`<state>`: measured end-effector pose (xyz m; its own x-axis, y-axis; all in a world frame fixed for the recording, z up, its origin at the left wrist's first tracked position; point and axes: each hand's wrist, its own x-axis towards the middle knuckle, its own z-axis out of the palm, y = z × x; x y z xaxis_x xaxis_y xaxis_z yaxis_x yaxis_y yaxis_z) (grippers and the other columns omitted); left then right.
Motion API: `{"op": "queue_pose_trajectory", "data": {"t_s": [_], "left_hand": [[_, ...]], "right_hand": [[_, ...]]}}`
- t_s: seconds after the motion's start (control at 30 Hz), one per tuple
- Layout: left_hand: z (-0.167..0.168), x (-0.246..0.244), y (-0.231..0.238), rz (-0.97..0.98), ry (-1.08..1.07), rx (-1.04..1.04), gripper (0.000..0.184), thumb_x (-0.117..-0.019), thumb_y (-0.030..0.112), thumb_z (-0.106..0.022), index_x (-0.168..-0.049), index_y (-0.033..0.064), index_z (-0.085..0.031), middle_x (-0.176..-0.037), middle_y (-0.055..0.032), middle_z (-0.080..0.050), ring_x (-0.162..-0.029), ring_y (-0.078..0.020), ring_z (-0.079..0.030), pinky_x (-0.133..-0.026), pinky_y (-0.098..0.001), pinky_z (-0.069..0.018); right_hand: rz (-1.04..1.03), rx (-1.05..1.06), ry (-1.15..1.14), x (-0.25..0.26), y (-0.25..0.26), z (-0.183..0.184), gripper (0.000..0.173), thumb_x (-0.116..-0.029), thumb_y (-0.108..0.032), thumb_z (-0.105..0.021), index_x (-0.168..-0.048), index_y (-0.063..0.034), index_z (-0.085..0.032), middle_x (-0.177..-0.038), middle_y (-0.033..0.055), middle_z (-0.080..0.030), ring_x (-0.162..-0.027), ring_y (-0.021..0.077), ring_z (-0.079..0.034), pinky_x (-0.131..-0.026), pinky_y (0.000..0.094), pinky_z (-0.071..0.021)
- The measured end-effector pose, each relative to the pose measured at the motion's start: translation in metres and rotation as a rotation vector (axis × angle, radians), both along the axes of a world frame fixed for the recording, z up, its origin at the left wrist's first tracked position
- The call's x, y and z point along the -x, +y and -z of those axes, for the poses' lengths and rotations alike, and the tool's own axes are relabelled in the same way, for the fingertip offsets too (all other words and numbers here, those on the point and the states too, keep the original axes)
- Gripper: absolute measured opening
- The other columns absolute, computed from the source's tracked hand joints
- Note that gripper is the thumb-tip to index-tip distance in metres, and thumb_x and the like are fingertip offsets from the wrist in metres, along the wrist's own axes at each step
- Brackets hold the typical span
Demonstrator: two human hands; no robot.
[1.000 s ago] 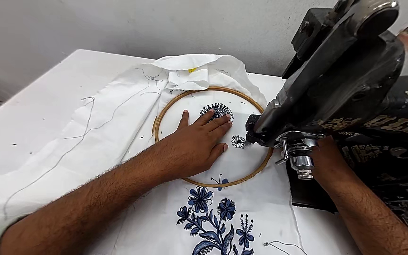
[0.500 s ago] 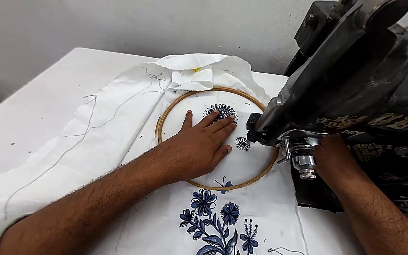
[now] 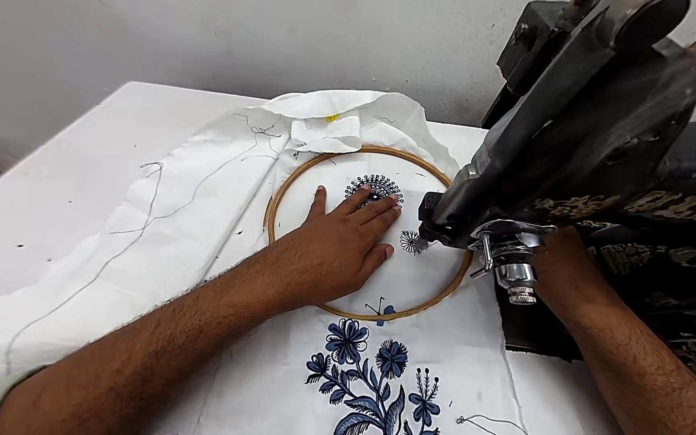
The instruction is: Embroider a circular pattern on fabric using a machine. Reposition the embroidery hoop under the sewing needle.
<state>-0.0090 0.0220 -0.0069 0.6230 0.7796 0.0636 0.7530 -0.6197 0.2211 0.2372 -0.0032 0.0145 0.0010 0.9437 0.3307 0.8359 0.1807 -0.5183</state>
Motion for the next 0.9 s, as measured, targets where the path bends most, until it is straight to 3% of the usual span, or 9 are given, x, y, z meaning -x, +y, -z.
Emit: {"op": "queue_pose_trajectory", "data": {"t_s": [0.13, 0.27, 0.37, 0.47, 0.57, 0.67, 0.9], "left_hand": [[-0.003, 0.003, 0.005, -0.005, 0.019, 0.038, 0.058, -0.11, 0.043, -0.028, -0.159, 0.0158, -0.04, -0.167, 0.0006, -0.033, -0.157, -0.0298, -0.025, -0.113, -0.08, -0.0137], [-0.003, 0.004, 0.006, -0.009, 0.014, 0.029, 0.058, -0.1098, 0.044, -0.028, -0.159, 0.0162, -0.041, -0.167, 0.0013, -0.035, -0.156, -0.0297, -0.025, -0.113, -0.0801, -0.0139], [-0.002, 0.002, 0.004, 0.0, 0.014, 0.028, 0.058, -0.1099, 0.043, -0.028, -0.159, 0.016, -0.04, -0.167, 0.0014, -0.033, -0.157, -0.0297, -0.024, -0.114, -0.0799, -0.0134], [-0.002, 0.002, 0.005, 0.0, 0.003, 0.036, 0.058, -0.1097, 0.043, -0.028, -0.159, 0.0166, -0.041, -0.167, 0.0016, -0.033, -0.157, -0.0291, -0.024, -0.114, -0.08, -0.0125], [-0.002, 0.003, 0.008, -0.002, 0.003, 0.033, 0.058, -0.1097, 0.044, -0.028, -0.159, 0.0167, -0.04, -0.167, 0.0018, -0.034, -0.157, -0.0291, -0.024, -0.114, -0.0798, -0.0125], [-0.003, 0.003, 0.006, -0.004, 0.006, 0.03, 0.057, -0.11, 0.043, -0.028, -0.159, 0.0157, -0.041, -0.167, 0.0012, -0.034, -0.157, -0.03, -0.024, -0.113, -0.0801, -0.0124], [-0.005, 0.001, -0.001, 0.007, 0.02, 0.034, 0.057, -0.1096, 0.042, -0.029, -0.158, 0.0152, -0.042, -0.167, 0.0013, -0.034, -0.156, -0.0296, -0.025, -0.113, -0.0801, -0.0146]], "right_hand": [[0.02, 0.014, -0.004, 0.001, -0.001, 0.002, 0.02, -0.0899, -0.005, -0.07, -0.106, 0.0051, -0.065, -0.098, 0.019, -0.065, -0.092, 0.0209, -0.063, -0.082, 0.0399, -0.0487], [-0.033, -0.038, 0.044, -0.002, 0.004, 0.006, 0.017, -0.091, -0.011, -0.069, -0.103, 0.0009, -0.065, -0.091, 0.0093, -0.064, -0.087, 0.0067, -0.06, -0.078, 0.0251, -0.0483], [-0.039, -0.056, 0.026, -0.002, 0.005, 0.004, 0.018, -0.0897, -0.01, -0.07, -0.1, 0.0042, -0.066, -0.091, 0.0153, -0.065, -0.087, 0.016, -0.062, -0.078, 0.0359, -0.0486], [-0.008, -0.038, 0.086, -0.003, 0.004, 0.007, 0.019, -0.09, -0.015, -0.069, -0.103, -0.0011, -0.065, -0.091, 0.0061, -0.063, -0.085, 0.0041, -0.059, -0.077, 0.0245, -0.0477], [0.018, 0.011, 0.113, -0.001, 0.002, 0.007, 0.019, -0.0911, -0.011, -0.07, -0.105, 0.0008, -0.065, -0.092, 0.009, -0.063, -0.086, 0.0067, -0.06, -0.078, 0.0269, -0.048], [0.033, 0.03, 0.126, 0.002, 0.002, 0.002, 0.018, -0.0903, -0.009, -0.07, -0.104, 0.0004, -0.064, -0.092, 0.0065, -0.062, -0.086, 0.0032, -0.058, -0.078, 0.0233, -0.0469], [-0.04, -0.031, -0.028, 0.002, 0.002, -0.004, 0.012, -0.0903, -0.004, -0.069, -0.099, 0.0039, -0.067, -0.092, 0.0172, -0.066, -0.089, 0.0193, -0.063, -0.079, 0.0386, -0.0492]]}}
